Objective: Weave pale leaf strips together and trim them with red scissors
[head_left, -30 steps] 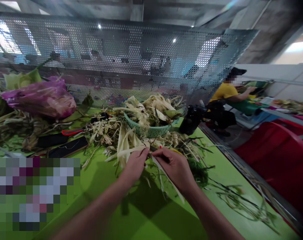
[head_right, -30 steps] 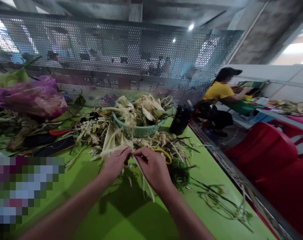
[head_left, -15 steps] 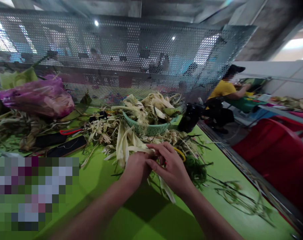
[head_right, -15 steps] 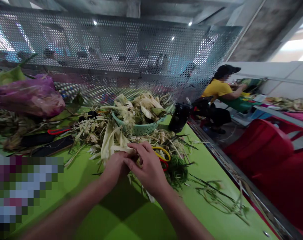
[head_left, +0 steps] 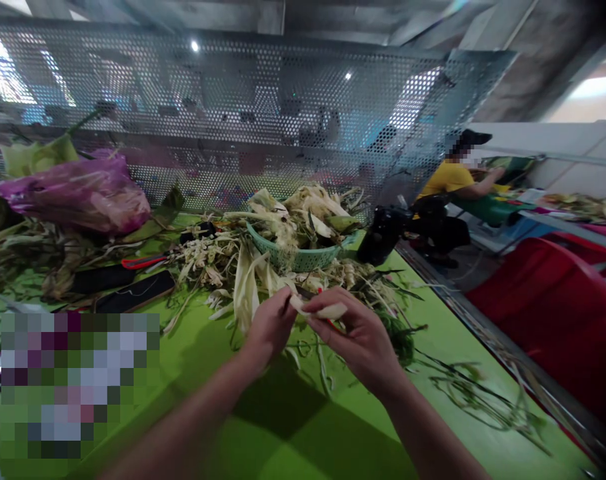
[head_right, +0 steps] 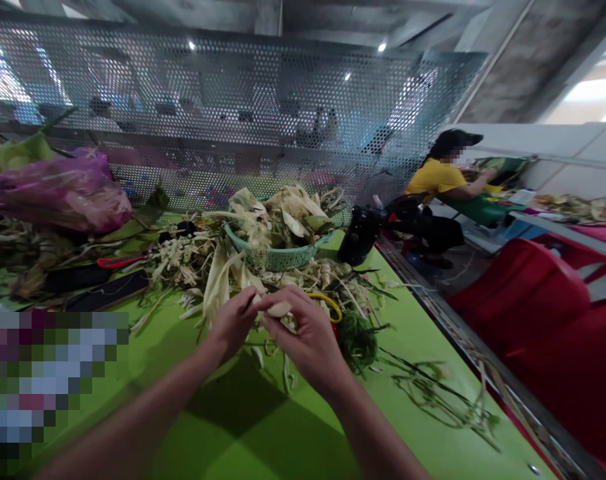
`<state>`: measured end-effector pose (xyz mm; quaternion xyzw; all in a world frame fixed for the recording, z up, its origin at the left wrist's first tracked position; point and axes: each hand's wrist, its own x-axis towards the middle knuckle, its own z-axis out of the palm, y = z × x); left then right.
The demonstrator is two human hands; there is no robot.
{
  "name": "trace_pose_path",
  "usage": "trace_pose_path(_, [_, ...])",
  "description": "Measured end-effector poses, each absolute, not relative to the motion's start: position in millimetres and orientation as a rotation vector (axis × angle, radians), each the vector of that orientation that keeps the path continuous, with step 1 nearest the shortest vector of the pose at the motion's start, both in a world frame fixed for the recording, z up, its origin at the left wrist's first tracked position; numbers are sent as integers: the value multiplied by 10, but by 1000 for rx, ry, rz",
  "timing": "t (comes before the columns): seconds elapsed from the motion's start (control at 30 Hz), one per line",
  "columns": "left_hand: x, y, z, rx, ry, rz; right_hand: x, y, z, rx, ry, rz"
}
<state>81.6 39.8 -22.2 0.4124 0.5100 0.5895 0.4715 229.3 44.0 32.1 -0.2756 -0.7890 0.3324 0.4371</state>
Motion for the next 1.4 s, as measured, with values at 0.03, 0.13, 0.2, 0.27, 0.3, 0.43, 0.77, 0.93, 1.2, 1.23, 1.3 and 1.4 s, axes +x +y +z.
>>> trace_pose_path(0.03, [808, 402, -211, 1061, 1236, 1440, 2314, 454, 341, -689, -1947, 826])
trace_pose_path(0.13, [791, 388, -159, 1174, 1154, 1368, 2373, 523, 350, -738, -1836, 948])
trace_pose_path(0.2, [793, 366, -128, 1166, 1077, 1333, 2408, 577, 326, -774, -1732, 1159])
trace_pose_path(0.27, [805, 349, -115, 1126, 1043, 1327, 2439, 624, 299, -781, -1580, 1396])
trace_pose_path(0.3, [812, 344, -114, 1094, 1028, 1322, 2451, 643, 288, -775, -1490, 1498])
trace_pose_path(0.43, [833, 336, -112, 971, 947, 1277, 2470, 682, 264, -748, -1234, 1776])
trace_pose_path(0.77, [824, 293, -22, 719, 721, 1240, 2336, 646, 177, -803, -1545, 1317])
trace_pose_path(0.93, [828, 279, -26, 655, 850, 1250, 2320, 631, 163, -768, -1721, 1120])
trace_pose_path(1.2, [825, 331, -97, 633, 980, 1317, 2323, 613, 182, -703, -1983, 824])
trace_pose_path(1.23, [819, 335, -99, 620, 969, 1330, 2329, 617, 179, -693, -2030, 748])
trace_pose_path(1.3, [807, 342, -99, 592, 949, 1354, 2339, 627, 173, -667, -2152, 559])
trace_pose_path(1.4, [795, 350, -97, 532, 932, 1372, 2343, 636, 176, -618, -2329, 273])
